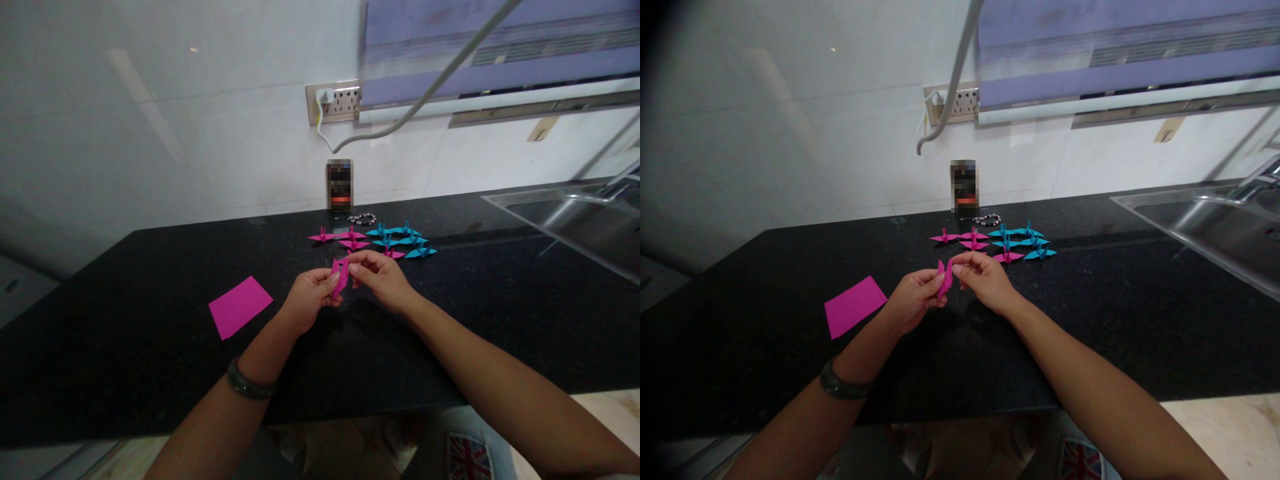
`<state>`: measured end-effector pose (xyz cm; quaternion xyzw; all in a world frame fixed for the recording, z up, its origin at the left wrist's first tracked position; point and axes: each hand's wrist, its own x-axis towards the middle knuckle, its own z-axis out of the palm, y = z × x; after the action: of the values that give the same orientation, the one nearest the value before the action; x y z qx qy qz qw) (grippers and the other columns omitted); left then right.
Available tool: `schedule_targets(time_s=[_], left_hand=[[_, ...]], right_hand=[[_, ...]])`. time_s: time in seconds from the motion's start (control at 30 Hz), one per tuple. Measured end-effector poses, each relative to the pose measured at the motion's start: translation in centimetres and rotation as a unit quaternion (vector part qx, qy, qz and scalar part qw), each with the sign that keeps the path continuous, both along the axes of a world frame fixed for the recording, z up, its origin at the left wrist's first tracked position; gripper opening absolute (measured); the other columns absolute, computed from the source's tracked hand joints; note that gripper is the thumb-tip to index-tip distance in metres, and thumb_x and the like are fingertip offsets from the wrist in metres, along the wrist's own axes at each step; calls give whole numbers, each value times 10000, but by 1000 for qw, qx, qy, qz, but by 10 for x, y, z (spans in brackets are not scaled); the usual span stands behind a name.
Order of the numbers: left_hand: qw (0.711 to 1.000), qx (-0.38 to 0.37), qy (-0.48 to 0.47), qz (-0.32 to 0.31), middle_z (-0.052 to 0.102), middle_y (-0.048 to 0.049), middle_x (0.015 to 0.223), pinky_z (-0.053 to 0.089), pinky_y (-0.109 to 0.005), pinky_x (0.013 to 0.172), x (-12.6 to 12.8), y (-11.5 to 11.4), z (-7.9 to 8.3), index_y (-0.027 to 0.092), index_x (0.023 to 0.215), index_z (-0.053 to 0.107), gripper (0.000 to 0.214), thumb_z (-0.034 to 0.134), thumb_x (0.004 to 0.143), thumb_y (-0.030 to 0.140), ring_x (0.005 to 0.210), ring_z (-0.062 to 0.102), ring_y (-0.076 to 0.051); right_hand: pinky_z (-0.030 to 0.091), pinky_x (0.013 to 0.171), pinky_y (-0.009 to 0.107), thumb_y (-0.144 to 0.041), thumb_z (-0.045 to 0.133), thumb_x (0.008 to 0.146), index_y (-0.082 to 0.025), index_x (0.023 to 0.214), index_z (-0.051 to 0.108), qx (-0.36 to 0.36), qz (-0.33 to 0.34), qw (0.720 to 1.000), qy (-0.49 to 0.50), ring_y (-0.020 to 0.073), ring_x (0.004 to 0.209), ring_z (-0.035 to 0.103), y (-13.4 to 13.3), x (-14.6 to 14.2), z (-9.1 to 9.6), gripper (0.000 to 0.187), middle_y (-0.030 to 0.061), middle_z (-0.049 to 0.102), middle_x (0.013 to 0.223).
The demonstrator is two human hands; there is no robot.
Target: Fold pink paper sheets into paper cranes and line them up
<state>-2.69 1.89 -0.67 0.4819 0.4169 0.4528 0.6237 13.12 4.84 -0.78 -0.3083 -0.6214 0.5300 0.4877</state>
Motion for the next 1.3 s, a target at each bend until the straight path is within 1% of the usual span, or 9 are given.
schedule_targets(time_s=[0.13, 0.33, 0.5, 0.7, 0.8, 0.9, 1.07, 1.2, 1.3], left_hand=[[1000, 5, 23, -11, 521, 11, 597, 421, -172, 459, 0, 0, 1, 118, 792, 590, 271, 576, 711, 376, 469, 496, -55], [998, 0, 58, -21, 540, -1, 640, 421, -165, 417, -1, 0, 1, 125, 804, 574, 277, 578, 703, 383, 466, 538, -73], [997, 11, 67, -35, 577, -17, 697, 391, -142, 377, -1, 0, 0, 140, 900, 570, 283, 571, 715, 353, 461, 549, -71], [998, 5, 67, -19, 605, -41, 678, 388, -147, 375, 0, 1, -1, 112, 774, 587, 276, 570, 713, 380, 429, 516, -55], [998, -15, 59, -13, 613, -47, 684, 398, -151, 382, 0, 1, -2, 105, 761, 593, 277, 589, 700, 376, 430, 519, -56], [998, -41, 37, -14, 620, -53, 723, 404, -148, 390, 0, 1, -3, 109, 791, 599, 272, 605, 693, 362, 437, 524, -50], [996, -81, -25, -16, 596, -22, 675, 416, -136, 407, 2, 0, -4, 104, 757, 592, 214, 623, 692, 305, 440, 519, -36], [993, -99, -61, -8, 577, -6, 639, 421, -126, 413, 4, 1, -4, 98, 721, 586, 185, 627, 693, 275, 439, 514, -29], [992, -98, -76, -4, 577, -5, 644, 420, -123, 413, 4, 1, -4, 94, 718, 591, 179, 624, 698, 268, 439, 513, -25]], right_hand=[[435, 535, 241, -291, 582, 716, -167, 866, 602, -6, 17, 1000, -15, 80, 544, 506, 1, 1, 0, 196, 17, 597, 774], [420, 515, 229, -212, 583, 682, -162, 860, 580, -10, 34, 999, -24, 79, 516, 496, 4, 2, -2, 185, -15, 564, 662], [377, 506, 208, -140, 570, 662, -153, 753, 564, 60, 28, 993, -96, 75, 523, 467, 4, 4, -2, 92, -24, 539, 608], [367, 503, 207, -184, 551, 697, -165, 752, 555, 133, 20, 979, -155, 85, 543, 472, -1, 4, 0, 58, -11, 559, 636], [370, 512, 212, -198, 546, 716, -173, 785, 574, 179, 6, 966, -184, 91, 559, 474, -2, 5, 1, 79, -3, 561, 662], [374, 524, 223, -193, 537, 732, -181, 751, 588, 217, -12, 954, -207, 98, 573, 477, -2, 6, 3, 56, 5, 557, 676], [397, 554, 252, -183, 540, 734, -192, 726, 597, 263, -39, 943, -202, 120, 606, 501, -3, 6, 3, 59, 22, 562, 696], [427, 669, 303, -166, 540, 728, -215, 750, 612, 299, -38, 934, -191, 143, 668, 535, -3, 7, 4, 90, 23, 593, 699], [433, 679, 306, -161, 530, 736, -216, 782, 618, 317, -36, 927, -197, 151, 704, 547, -3, 7, 5, 113, 30, 603, 714]])
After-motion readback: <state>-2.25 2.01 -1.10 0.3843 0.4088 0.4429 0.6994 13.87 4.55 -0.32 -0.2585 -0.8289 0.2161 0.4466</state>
